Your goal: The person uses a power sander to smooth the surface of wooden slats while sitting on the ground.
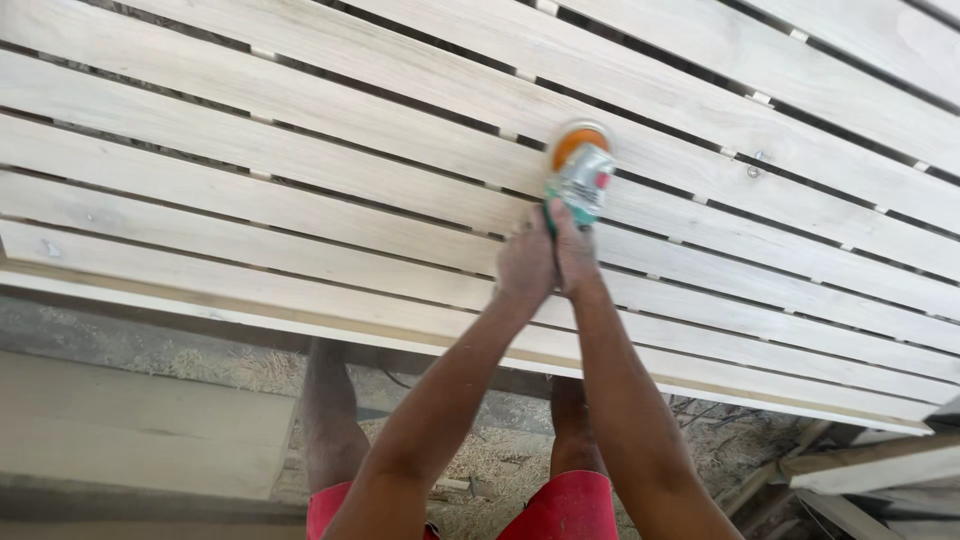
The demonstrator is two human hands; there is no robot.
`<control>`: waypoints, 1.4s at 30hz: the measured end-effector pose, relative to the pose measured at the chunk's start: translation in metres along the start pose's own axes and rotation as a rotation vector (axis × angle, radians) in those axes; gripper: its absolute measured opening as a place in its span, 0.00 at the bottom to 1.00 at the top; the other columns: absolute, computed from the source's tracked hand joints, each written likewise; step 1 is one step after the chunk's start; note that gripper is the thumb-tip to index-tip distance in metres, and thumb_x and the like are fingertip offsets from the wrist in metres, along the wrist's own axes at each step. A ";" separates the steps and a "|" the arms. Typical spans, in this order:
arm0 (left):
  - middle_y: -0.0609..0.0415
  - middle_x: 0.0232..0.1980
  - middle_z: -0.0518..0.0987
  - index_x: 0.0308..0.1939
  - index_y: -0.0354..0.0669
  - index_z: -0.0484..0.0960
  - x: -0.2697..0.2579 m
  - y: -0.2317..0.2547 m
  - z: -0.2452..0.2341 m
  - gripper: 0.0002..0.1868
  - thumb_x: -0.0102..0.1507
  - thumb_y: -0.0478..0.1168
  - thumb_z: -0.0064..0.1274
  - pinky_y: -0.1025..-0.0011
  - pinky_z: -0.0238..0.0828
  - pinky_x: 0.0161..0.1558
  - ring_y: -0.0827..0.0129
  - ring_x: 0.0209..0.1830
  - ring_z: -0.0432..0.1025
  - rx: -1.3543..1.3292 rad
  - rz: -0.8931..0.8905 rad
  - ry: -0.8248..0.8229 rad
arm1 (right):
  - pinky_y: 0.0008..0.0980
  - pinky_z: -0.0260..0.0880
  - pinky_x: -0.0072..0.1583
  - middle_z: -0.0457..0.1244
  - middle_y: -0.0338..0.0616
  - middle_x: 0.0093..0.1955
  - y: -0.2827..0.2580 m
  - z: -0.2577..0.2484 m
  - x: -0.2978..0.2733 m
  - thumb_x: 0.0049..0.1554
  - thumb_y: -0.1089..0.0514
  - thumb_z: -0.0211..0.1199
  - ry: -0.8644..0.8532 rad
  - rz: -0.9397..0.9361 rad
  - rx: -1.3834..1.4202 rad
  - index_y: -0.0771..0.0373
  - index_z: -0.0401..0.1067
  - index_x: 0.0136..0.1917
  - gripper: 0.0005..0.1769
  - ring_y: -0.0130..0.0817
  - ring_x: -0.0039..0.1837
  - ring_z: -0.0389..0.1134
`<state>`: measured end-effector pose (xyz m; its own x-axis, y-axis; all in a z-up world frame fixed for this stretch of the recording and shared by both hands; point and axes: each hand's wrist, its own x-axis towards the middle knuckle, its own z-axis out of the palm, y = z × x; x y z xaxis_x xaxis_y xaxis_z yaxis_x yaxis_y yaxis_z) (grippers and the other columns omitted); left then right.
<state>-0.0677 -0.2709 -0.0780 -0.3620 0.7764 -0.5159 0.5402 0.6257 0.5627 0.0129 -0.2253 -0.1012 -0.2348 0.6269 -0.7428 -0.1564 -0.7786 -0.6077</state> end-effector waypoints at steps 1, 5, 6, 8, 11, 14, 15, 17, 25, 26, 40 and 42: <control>0.37 0.45 0.80 0.61 0.35 0.64 0.002 -0.014 -0.021 0.28 0.62 0.44 0.53 0.50 0.78 0.42 0.42 0.45 0.78 0.015 -0.001 0.033 | 0.34 0.71 0.53 0.65 0.36 0.52 0.005 0.026 0.001 0.58 0.43 0.70 -0.027 -0.005 -0.029 0.59 0.70 0.60 0.25 0.28 0.52 0.66; 0.38 0.47 0.80 0.61 0.36 0.65 0.006 -0.067 -0.095 0.30 0.63 0.49 0.57 0.51 0.77 0.44 0.44 0.46 0.78 -0.107 -0.081 0.061 | 0.33 0.70 0.58 0.66 0.38 0.57 0.015 0.119 0.007 0.55 0.40 0.70 -0.028 0.059 -0.258 0.59 0.71 0.63 0.30 0.28 0.57 0.66; 0.36 0.47 0.80 0.62 0.33 0.63 0.009 -0.078 -0.109 0.33 0.61 0.48 0.58 0.50 0.77 0.44 0.43 0.45 0.78 -0.082 -0.045 0.084 | 0.32 0.69 0.60 0.66 0.37 0.59 0.019 0.144 0.008 0.55 0.39 0.70 -0.049 0.066 -0.298 0.59 0.71 0.64 0.31 0.28 0.59 0.66; 0.34 0.45 0.79 0.66 0.28 0.59 0.017 -0.102 -0.143 0.41 0.57 0.47 0.60 0.50 0.77 0.42 0.41 0.43 0.77 -0.023 -0.014 0.181 | 0.35 0.71 0.60 0.66 0.40 0.60 0.019 0.190 0.003 0.52 0.37 0.69 -0.048 0.116 -0.291 0.59 0.69 0.66 0.36 0.32 0.60 0.67; 0.36 0.42 0.81 0.58 0.35 0.62 0.028 -0.142 -0.202 0.31 0.57 0.44 0.59 0.47 0.76 0.43 0.39 0.42 0.78 -0.189 -0.155 0.225 | 0.41 0.73 0.61 0.65 0.46 0.61 0.028 0.271 0.002 0.50 0.35 0.69 -0.113 0.133 -0.369 0.62 0.65 0.69 0.43 0.39 0.62 0.68; 0.37 0.41 0.81 0.54 0.39 0.63 0.026 -0.182 -0.259 0.25 0.61 0.44 0.57 0.46 0.76 0.43 0.40 0.43 0.78 -0.253 -0.186 0.202 | 0.41 0.71 0.64 0.65 0.48 0.64 0.044 0.344 0.007 0.49 0.31 0.67 -0.111 0.188 -0.543 0.65 0.67 0.70 0.47 0.38 0.66 0.67; 0.36 0.41 0.81 0.55 0.39 0.62 0.029 -0.197 -0.279 0.26 0.61 0.44 0.57 0.46 0.76 0.42 0.39 0.42 0.78 -0.261 -0.192 0.227 | 0.41 0.70 0.64 0.65 0.48 0.65 0.049 0.367 0.009 0.48 0.30 0.67 -0.115 0.196 -0.569 0.65 0.66 0.70 0.48 0.39 0.66 0.67; 0.36 0.41 0.81 0.54 0.40 0.62 0.037 -0.228 -0.319 0.26 0.59 0.45 0.58 0.45 0.76 0.43 0.38 0.43 0.78 -0.296 -0.216 0.290 | 0.42 0.69 0.66 0.64 0.49 0.67 0.061 0.420 0.014 0.47 0.28 0.66 -0.147 0.220 -0.636 0.64 0.64 0.71 0.51 0.41 0.68 0.66; 0.35 0.41 0.82 0.56 0.41 0.61 0.068 -0.349 -0.450 0.33 0.55 0.46 0.63 0.43 0.74 0.46 0.36 0.45 0.77 -0.294 -0.322 0.442 | 0.46 0.70 0.64 0.66 0.52 0.67 0.117 0.606 0.033 0.42 0.25 0.66 -0.362 0.152 -0.769 0.64 0.71 0.67 0.52 0.42 0.66 0.69; 0.35 0.41 0.83 0.56 0.40 0.61 0.059 -0.357 -0.452 0.33 0.55 0.45 0.63 0.42 0.74 0.45 0.36 0.44 0.77 -0.312 -0.327 0.476 | 0.46 0.74 0.62 0.69 0.55 0.65 0.125 0.613 0.032 0.41 0.24 0.66 -0.393 0.140 -0.767 0.66 0.74 0.65 0.53 0.44 0.63 0.72; 0.34 0.42 0.80 0.58 0.37 0.61 -0.046 -0.199 -0.220 0.31 0.60 0.48 0.59 0.43 0.74 0.42 0.36 0.40 0.77 -0.203 -0.169 0.139 | 0.36 0.69 0.63 0.68 0.43 0.61 0.109 0.278 -0.042 0.53 0.36 0.68 -0.072 0.179 -0.535 0.64 0.72 0.66 0.37 0.34 0.62 0.68; 0.33 0.44 0.79 0.61 0.36 0.60 -0.055 -0.156 -0.157 0.33 0.60 0.47 0.58 0.44 0.75 0.41 0.36 0.41 0.77 -0.163 -0.115 0.091 | 0.36 0.70 0.62 0.67 0.43 0.60 0.100 0.195 -0.048 0.54 0.39 0.68 -0.046 0.127 -0.386 0.63 0.71 0.66 0.35 0.33 0.61 0.67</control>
<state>-0.2512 -0.3997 -0.0361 -0.4853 0.6978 -0.5268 0.3636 0.7090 0.6042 -0.1785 -0.3385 -0.0713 -0.2730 0.5179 -0.8107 0.2465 -0.7769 -0.5793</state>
